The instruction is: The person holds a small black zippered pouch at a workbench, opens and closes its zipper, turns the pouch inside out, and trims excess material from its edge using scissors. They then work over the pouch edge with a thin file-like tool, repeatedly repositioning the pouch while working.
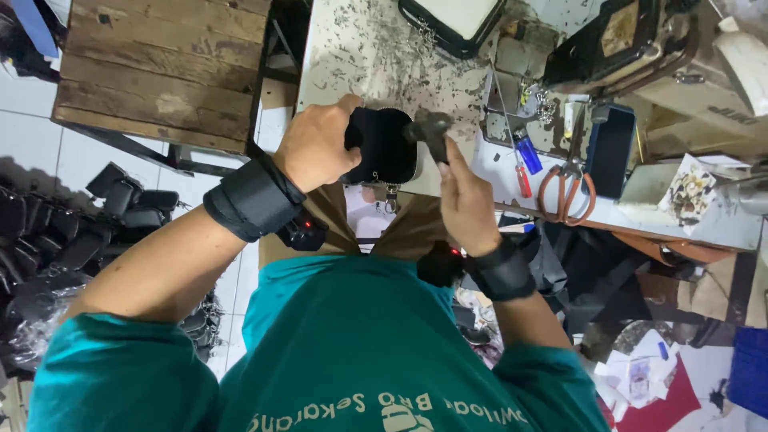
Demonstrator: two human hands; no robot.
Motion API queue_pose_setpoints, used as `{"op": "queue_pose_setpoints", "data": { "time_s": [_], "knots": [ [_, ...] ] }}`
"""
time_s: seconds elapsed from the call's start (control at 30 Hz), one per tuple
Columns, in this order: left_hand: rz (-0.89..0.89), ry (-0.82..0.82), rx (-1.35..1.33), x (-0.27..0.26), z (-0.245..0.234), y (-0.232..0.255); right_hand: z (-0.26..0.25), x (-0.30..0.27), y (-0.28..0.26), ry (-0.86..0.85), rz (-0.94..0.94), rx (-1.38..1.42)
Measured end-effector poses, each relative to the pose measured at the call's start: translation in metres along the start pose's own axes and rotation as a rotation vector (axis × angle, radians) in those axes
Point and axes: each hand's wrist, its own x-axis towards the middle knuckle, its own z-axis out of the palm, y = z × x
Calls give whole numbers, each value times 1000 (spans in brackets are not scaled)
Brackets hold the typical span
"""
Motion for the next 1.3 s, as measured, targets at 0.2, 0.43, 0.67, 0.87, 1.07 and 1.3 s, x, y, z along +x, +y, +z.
{"op": "queue_pose_setpoints", "data": {
  "time_s": [0.2,0.43,0.67,0.87,1.07,1.3],
  "knots": [
    [-2,5,15,1,-1,10,-6,19,-15,-86,-73,-92],
    [24,33,40,12,-4,7,-1,39,1,-7,-104,-134],
    [28,1,28,9,-1,3,-4,35,-21,-82,-44,-138],
    [-31,8,-4,12,5,4,2,36,-14,-7,-38,-179],
    [-58,-2,2,9,3,4,2,56,14,-43,-40,-208],
    [-58,-13,9,10,7,4,2,52,2,-105,55,-222]
  ]
}}
